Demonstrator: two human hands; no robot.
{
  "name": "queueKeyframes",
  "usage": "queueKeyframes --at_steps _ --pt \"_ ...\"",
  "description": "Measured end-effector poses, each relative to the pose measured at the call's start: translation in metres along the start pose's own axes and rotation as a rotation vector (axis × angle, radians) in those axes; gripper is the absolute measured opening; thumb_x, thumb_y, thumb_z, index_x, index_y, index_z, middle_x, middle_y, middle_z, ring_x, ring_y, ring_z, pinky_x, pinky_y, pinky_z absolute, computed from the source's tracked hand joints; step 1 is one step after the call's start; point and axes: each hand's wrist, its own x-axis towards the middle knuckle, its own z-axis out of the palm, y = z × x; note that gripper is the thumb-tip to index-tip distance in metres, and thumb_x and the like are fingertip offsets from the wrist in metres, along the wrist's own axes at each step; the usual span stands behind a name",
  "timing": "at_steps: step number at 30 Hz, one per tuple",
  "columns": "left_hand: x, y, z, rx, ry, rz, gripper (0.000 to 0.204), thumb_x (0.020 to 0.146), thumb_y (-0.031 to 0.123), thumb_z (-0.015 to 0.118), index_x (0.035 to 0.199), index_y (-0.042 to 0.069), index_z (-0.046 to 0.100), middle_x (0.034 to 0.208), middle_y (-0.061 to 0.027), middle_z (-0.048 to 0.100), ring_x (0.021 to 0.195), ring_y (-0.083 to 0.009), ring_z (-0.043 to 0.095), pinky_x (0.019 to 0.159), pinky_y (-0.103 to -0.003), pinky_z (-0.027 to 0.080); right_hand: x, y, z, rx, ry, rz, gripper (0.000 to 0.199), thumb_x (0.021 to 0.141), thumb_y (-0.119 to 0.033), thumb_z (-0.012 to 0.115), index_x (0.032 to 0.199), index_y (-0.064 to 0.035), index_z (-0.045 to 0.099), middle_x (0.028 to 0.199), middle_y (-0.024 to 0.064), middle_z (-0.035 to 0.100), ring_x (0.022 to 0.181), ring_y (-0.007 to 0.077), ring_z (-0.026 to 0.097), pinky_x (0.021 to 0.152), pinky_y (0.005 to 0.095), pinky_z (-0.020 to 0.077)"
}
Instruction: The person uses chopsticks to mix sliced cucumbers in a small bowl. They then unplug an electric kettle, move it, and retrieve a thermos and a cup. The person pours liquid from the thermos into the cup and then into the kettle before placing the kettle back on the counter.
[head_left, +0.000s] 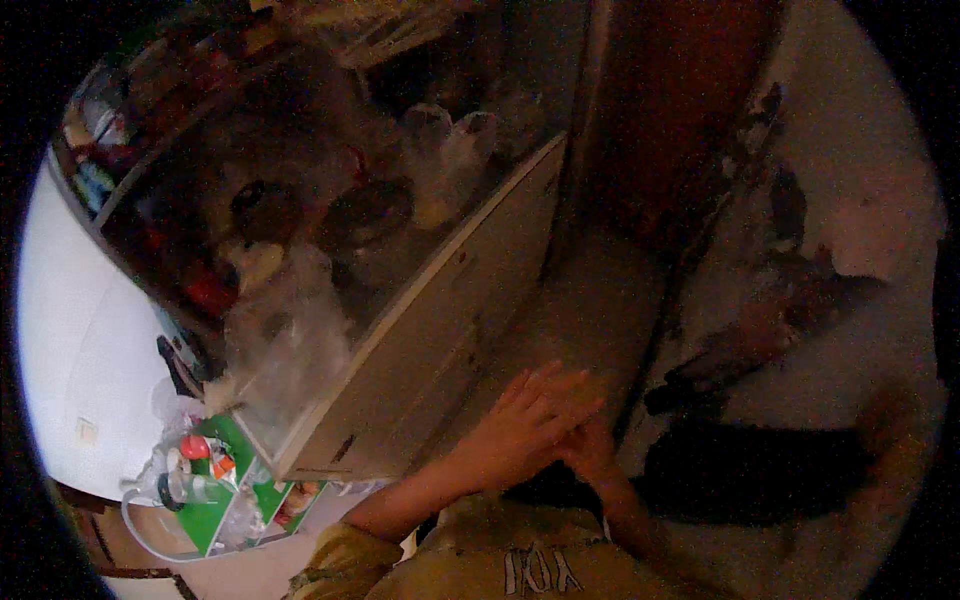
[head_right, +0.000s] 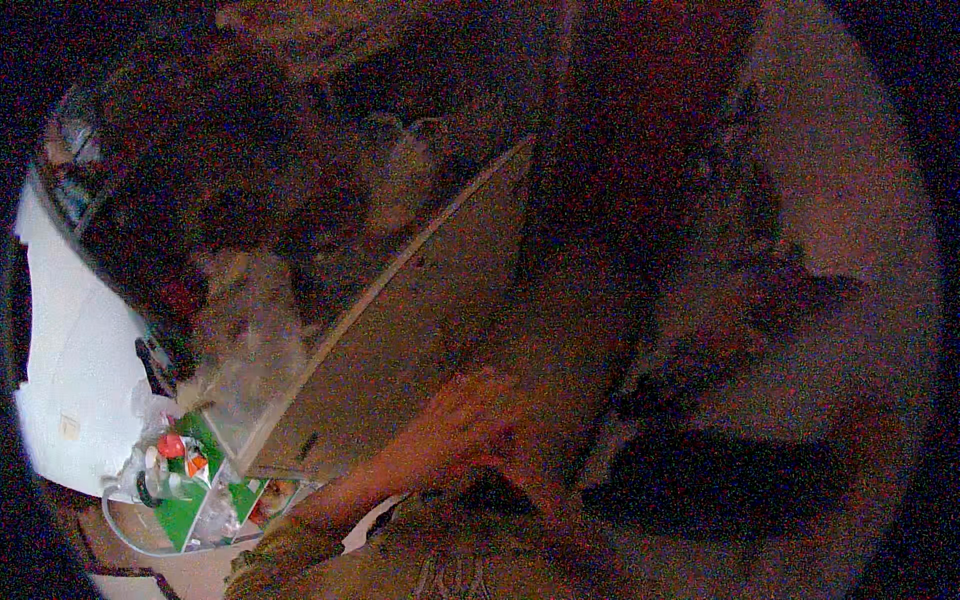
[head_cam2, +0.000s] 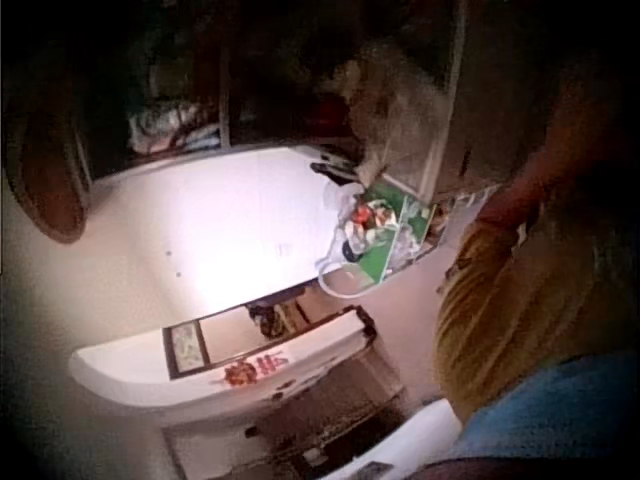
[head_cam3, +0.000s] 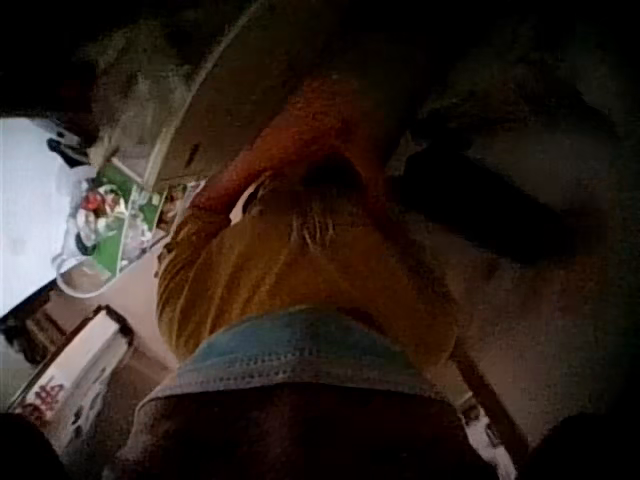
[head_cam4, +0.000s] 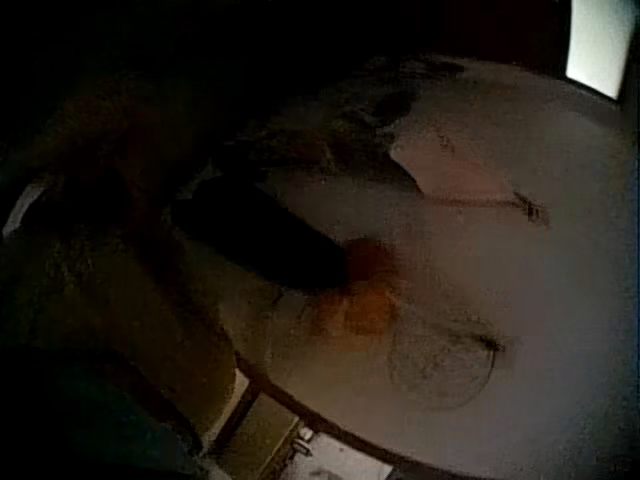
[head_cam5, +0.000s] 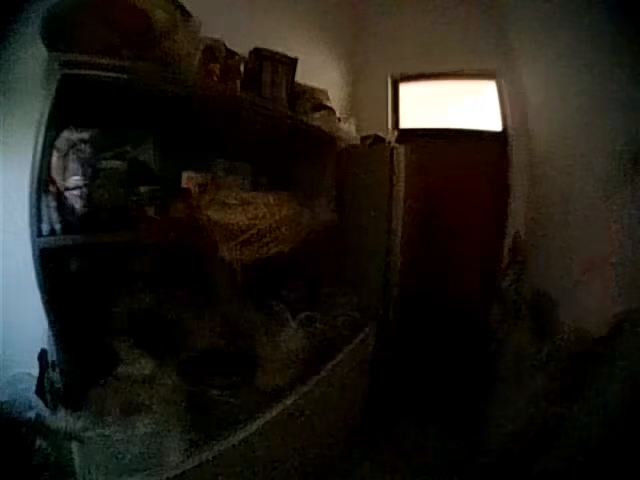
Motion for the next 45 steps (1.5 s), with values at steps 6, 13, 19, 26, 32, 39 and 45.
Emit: queueKeyframes --at_steps 6,13,19,26,32,39,45 --pt "0.075 -0.080 0.026 -0.298 -0.176 -0.420 0.059 0.068 0.013 0.061 0.122 0.010 0.037 0.125 -0.0155 0.035 0.111 -0.0367 0.038 0.090 -0.040 0.034 0.129 0.003 -0.039 -0.040 -0.451 -0.031 0.017 0.078 -0.015 0.053 0.085 -0.0001 0.058 0.081 0.0070 0.059 0.071 0.0140 0.055 0.063 0.0279 0.0446" --pt "0.126 -0.208 0.092 -0.369 0.202 -0.623 0.051 0.078 0.024 0.056 0.121 0.007 0.036 0.120 -0.0147 0.041 0.107 -0.0311 0.042 0.088 -0.038 0.036 0.351 0.006 -0.141 0.255 -0.923 0.274 0.025 0.081 -0.021 0.052 0.100 -0.0048 0.055 0.081 0.0055 0.058 0.067 0.0123 0.055 0.062 0.0261 0.0458" --pt "0.219 -0.219 0.047 -0.442 0.295 -0.758 0.042 0.073 0.021 0.058 0.109 0.004 0.049 0.110 -0.0145 0.050 0.102 -0.0297 0.048 0.086 -0.036 0.038 0.590 0.071 -0.152 -0.403 -0.115 -0.629 0.021 0.080 -0.022 0.052 0.090 -0.0054 0.060 0.088 0.0136 0.057 0.084 0.0260 0.055 0.072 0.0350 0.0446" --pt "0.284 -0.299 0.042 -0.474 0.476 -0.696 0.034 0.075 0.024 0.053 0.101 0.002 0.053 0.097 -0.0151 0.056 0.089 -0.0269 0.054 0.079 -0.034 0.042 0.762 0.086 -0.075 -1.422 -0.327 -1.110 0.018 0.069 -0.013 0.050 0.079 -0.0036 0.063 0.085 0.0133 0.057 0.085 0.0273 0.051 0.075 0.0382 0.0395" --pt "0.358 -0.362 0.028 -0.177 0.673 -0.568 0.031 0.079 0.025 0.047 0.097 0.000 0.054 0.094 -0.0153 0.057 0.086 -0.0253 0.056 0.075 -0.034 0.044 0.784 0.109 -0.042 -1.511 -0.611 -1.234 0.020 0.070 -0.012 0.047 0.080 -0.0043 0.063 0.085 0.0125 0.056 0.082 0.0261 0.050 0.071 0.0390 0.0389" --pt "0.417 -0.379 -0.014 -0.071 0.839 -0.367 0.026 0.081 0.019 0.047 0.096 -0.001 0.054 0.097 -0.0147 0.056 0.088 -0.0257 0.054 0.078 -0.035 0.042 0.755 0.170 -0.069 -0.740 -0.425 -1.125 0.022 0.072 -0.012 0.047 0.087 -0.0033 0.059 0.092 0.0133 0.053 0.085 0.0264 0.048 0.077 0.0414 0.0376" --pt "0.572 -0.382 -0.100 -0.075 0.866 -0.361 0.025 0.082 0.022 0.047 0.094 0.001 0.055 0.087 -0.0080 0.057 0.080 -0.0155 0.052 0.071 -0.030 0.042 0.807 0.152 -0.219 -0.601 -0.268 -0.931 0.022 0.073 -0.012 0.047 0.090 -0.0031 0.058 0.095 0.0138 0.051 0.087 0.0267 0.047 0.078 0.0415 0.0365"
